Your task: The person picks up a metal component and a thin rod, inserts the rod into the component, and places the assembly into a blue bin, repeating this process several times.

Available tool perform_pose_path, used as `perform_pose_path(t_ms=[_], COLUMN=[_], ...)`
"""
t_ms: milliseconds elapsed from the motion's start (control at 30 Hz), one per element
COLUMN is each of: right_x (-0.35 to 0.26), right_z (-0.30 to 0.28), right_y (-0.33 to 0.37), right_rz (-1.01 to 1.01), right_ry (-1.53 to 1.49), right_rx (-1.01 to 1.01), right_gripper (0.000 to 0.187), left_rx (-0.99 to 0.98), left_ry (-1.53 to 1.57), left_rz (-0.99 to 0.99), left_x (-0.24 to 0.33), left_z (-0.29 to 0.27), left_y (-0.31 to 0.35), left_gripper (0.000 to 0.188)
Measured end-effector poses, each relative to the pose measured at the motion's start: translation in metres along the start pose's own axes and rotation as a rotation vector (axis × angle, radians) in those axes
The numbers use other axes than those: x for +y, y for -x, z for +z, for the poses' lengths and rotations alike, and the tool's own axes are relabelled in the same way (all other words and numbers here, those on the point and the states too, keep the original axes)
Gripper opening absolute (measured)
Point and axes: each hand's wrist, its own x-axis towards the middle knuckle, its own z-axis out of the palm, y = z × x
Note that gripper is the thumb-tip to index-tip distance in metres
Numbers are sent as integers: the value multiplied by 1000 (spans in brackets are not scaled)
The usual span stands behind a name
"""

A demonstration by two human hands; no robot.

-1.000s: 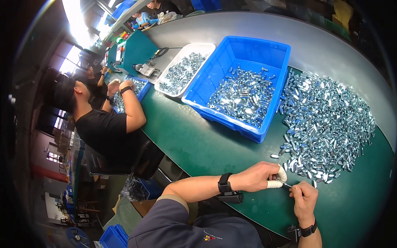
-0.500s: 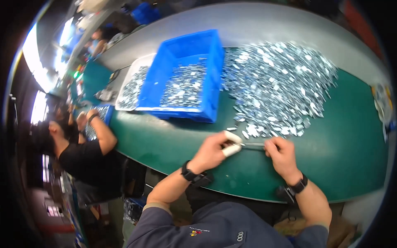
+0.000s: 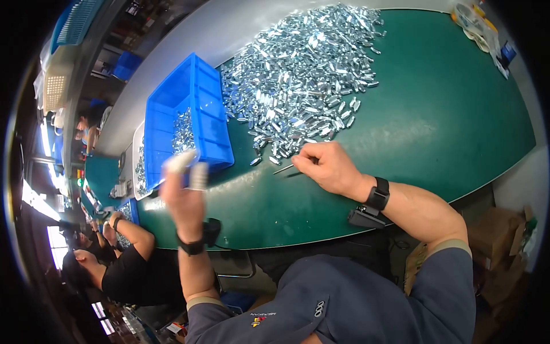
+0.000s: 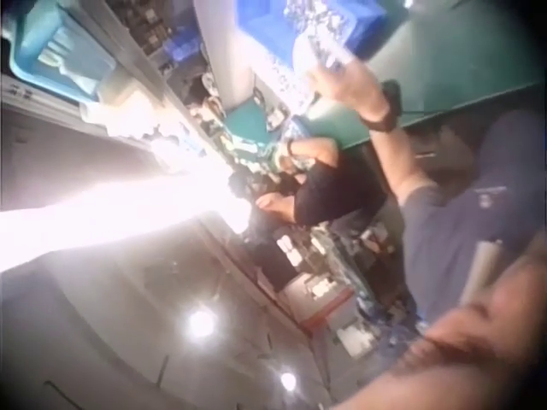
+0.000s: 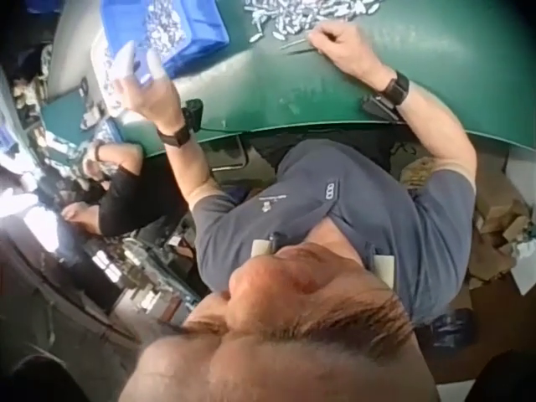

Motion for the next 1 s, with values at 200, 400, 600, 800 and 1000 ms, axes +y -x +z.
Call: perform_pose_path(t_ms=[200,400,600,800,1000], right_x=[-8,-4,-6,-8,-4], right_z=[4,3,4,4,2], right_y=[0,-2,-2,0,-1], right_rz=[0,-16,-75,-166,-115], right_ry=[-39,-33,3,97,133], right_rx=[28,66,67,2,-67], right_gripper=[29,23,28,24,37], left_rx=[-331,-415,-386,-385,-383], left_ry=[23,204,325,347,356], left_rz=[-62,-179,-259,-238,-139], left_x=[22,34,48,56,61], left_z=[70,71,73,74,76], left_y=[29,40,42,40,45], left_gripper=[26,21,19,20,21])
